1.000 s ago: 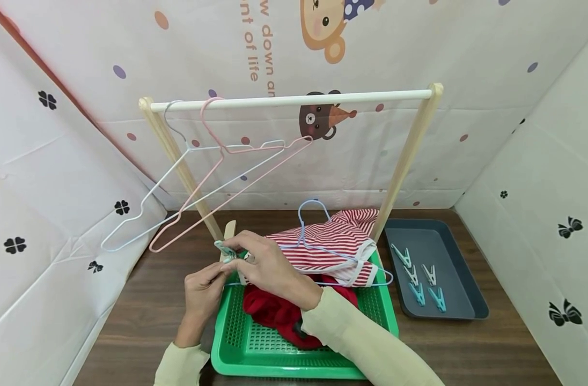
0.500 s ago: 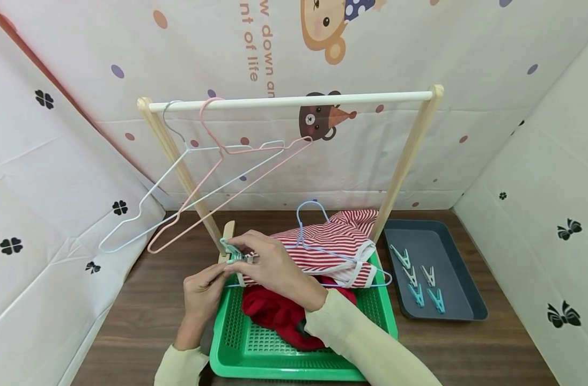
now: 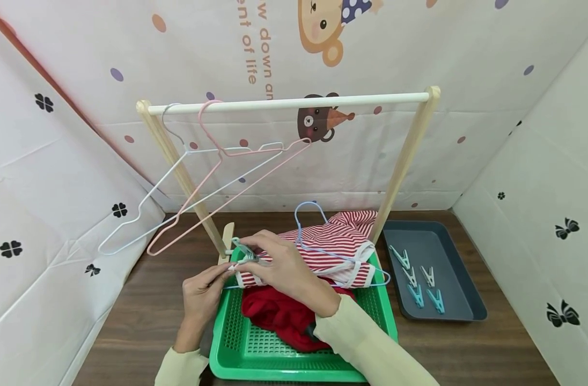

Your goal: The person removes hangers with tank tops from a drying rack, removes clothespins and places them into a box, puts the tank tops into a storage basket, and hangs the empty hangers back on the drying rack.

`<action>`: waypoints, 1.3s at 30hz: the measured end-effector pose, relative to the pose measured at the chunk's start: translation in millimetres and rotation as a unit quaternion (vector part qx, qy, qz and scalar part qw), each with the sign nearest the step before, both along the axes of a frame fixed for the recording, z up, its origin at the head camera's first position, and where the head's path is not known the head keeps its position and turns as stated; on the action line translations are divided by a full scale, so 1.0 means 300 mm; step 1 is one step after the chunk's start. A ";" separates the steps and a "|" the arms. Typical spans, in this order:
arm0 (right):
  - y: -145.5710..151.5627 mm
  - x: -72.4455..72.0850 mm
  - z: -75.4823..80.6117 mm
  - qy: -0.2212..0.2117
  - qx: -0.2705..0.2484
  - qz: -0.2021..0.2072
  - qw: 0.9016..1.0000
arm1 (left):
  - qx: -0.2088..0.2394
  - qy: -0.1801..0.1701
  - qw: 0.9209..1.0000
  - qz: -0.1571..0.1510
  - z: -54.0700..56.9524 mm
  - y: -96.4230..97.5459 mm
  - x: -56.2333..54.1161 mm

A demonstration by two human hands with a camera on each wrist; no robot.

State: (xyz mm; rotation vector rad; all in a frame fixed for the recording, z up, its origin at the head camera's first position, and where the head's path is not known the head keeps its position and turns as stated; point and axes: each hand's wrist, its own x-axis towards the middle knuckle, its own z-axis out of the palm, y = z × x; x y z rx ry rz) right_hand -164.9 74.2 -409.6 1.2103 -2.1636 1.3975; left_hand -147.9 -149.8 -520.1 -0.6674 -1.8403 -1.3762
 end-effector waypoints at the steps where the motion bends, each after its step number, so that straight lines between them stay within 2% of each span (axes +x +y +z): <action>1: 0.007 0.000 0.002 0.001 0.001 -0.005 1.000 | 0.002 -0.001 1.000 0.003 0.000 0.001 0.000; 6: 0.044 0.006 0.010 0.003 0.004 -0.038 0.999 | 0.004 -0.003 1.000 0.020 0.002 0.005 0.002; 16: 0.119 0.022 0.014 -0.003 0.003 -0.093 0.996 | 0.014 -0.009 1.000 0.017 0.004 0.004 0.008; 26: 0.207 0.024 0.005 -0.034 -0.036 -0.142 0.989 | 0.020 -0.016 1.000 0.018 0.007 0.004 0.011; 32: 0.258 0.018 -0.002 -0.017 -0.052 -0.180 0.982 | 0.020 -0.016 1.000 0.018 0.007 0.006 0.010; 39: 0.319 0.021 -0.006 -0.021 -0.098 -0.187 0.977 | 0.021 -0.020 0.999 0.018 0.002 0.007 0.009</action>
